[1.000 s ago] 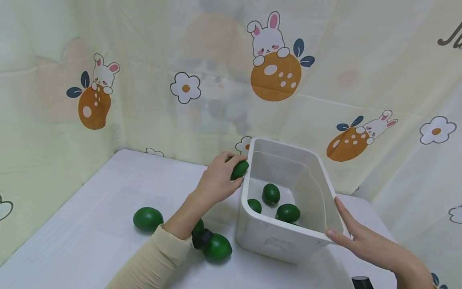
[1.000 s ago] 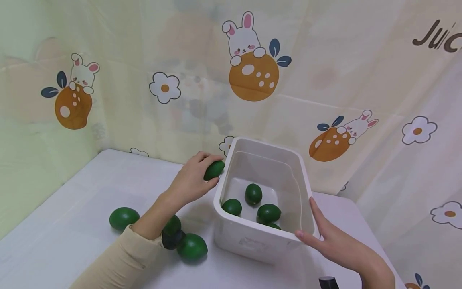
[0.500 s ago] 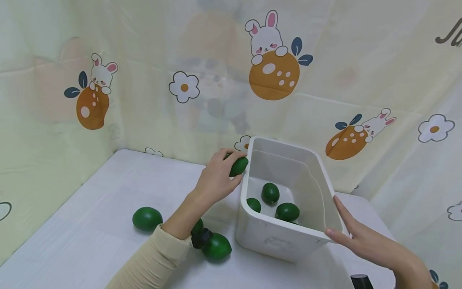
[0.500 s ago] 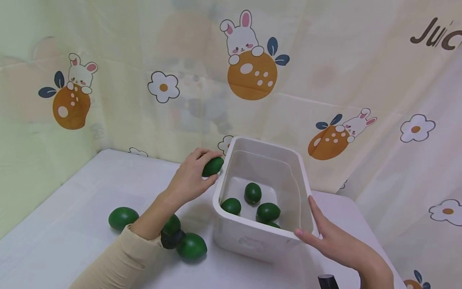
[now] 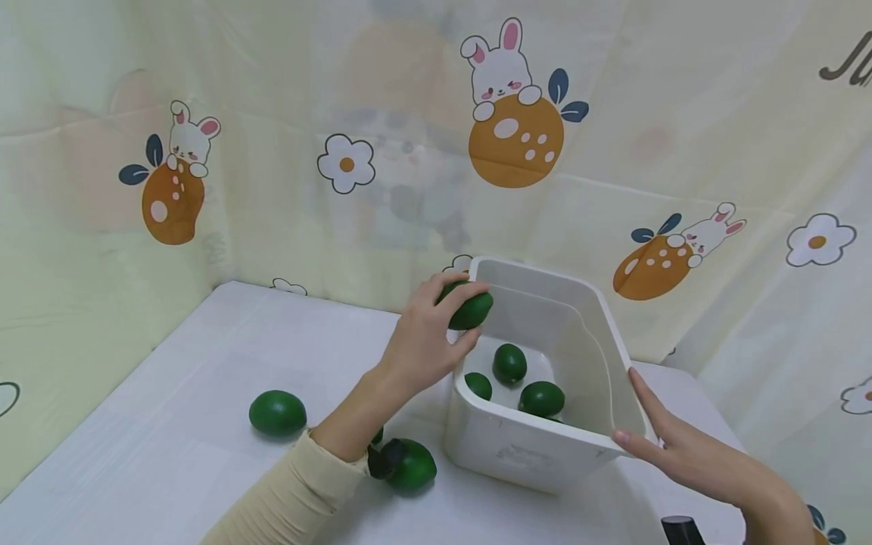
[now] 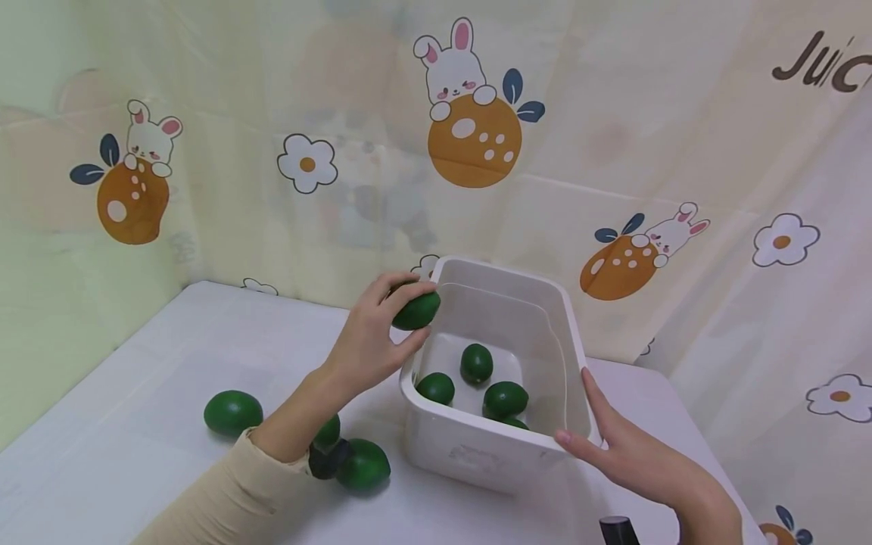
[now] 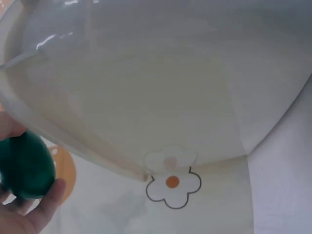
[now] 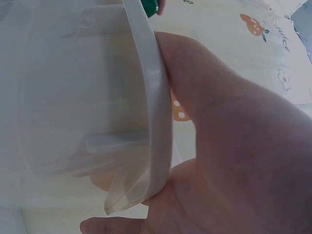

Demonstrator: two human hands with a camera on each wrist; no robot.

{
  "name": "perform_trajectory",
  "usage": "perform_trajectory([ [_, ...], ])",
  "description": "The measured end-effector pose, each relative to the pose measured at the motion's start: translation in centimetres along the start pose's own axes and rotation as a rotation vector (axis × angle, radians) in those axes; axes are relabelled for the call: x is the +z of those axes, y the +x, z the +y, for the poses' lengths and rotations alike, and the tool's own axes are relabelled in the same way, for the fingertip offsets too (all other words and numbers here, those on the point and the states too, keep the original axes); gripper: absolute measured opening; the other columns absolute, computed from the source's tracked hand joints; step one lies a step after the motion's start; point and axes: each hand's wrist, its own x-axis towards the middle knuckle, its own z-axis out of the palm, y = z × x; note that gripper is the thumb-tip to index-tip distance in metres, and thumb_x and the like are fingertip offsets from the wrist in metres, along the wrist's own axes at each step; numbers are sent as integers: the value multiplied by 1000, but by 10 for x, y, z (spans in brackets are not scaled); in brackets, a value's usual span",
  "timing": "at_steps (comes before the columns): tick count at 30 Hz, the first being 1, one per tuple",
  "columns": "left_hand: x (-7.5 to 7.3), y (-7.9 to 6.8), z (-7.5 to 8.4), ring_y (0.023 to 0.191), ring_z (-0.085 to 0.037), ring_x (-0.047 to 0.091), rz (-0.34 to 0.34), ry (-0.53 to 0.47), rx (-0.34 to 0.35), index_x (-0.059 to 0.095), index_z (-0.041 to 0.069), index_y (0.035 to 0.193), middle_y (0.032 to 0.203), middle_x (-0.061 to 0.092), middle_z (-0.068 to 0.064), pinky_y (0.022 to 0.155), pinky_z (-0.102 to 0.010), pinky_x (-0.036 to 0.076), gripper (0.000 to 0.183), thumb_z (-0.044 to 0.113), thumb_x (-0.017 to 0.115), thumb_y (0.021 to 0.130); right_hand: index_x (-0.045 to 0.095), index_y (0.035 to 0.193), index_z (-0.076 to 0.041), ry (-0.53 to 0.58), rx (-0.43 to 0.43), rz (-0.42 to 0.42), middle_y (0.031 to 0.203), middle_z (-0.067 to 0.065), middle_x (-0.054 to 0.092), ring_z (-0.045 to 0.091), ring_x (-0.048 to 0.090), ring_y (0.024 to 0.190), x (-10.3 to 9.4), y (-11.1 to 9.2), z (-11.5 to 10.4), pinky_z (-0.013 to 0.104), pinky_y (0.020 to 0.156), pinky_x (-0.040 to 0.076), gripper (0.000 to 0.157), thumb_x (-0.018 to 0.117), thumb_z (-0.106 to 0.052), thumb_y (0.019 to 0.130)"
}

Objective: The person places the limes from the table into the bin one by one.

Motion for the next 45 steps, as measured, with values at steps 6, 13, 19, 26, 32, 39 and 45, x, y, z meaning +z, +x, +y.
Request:
perform_trajectory([
  [6,4,-1,4,128,-21,45,-20,10,81,56,23,128,133,47,-3,93,-29,50,49,17,72,82,-25,148,-24,-7,3,4,155,27,-8,55,17,130,0,0,-1,76,80,36,85,46,-29,100],
  [13,9,-4,11,122,-18,47,-53,19,242,55,23,129,132,48,-2,97,-26,46,49,22,72,83,-24,148,-24,-22,0,10,155,27,-6,53,18,130,0,0,-1,76,82,34,85,45,-29,100],
  [19,11,-7,17,119,-15,48,-67,17,355,53,24,130,134,47,-2,96,-20,44,49,24,71,84,-25,148,-25,-19,-1,12,155,28,-8,55,17,130,0,1,-2,76,81,35,86,46,-29,100],
  [26,14,-9,24,122,-15,48,-198,11,324,55,24,129,133,48,-3,94,-20,46,46,23,70,85,-26,147,-26,-4,6,1,155,27,-9,57,16,130,0,1,-1,76,80,37,86,46,-29,100],
  [32,11,-10,29,125,-16,46,-327,44,237,51,27,133,137,45,-1,93,-25,48,47,26,67,89,-26,147,-23,-15,20,-4,154,28,-8,55,17,130,-1,0,0,76,82,36,85,45,-30,100],
  [39,10,-10,30,124,-15,46,-346,31,214,48,28,136,138,43,0,92,-26,49,51,25,66,89,-27,147,-23,-6,26,-9,154,29,-9,57,17,129,-1,2,2,76,80,37,86,44,-31,100],
  [45,10,-10,30,124,-15,47,-361,29,182,45,29,138,141,41,0,87,-26,51,53,27,66,89,-27,147,-24,-8,28,-6,154,29,-10,58,15,130,0,2,3,76,80,37,87,45,-31,100],
])
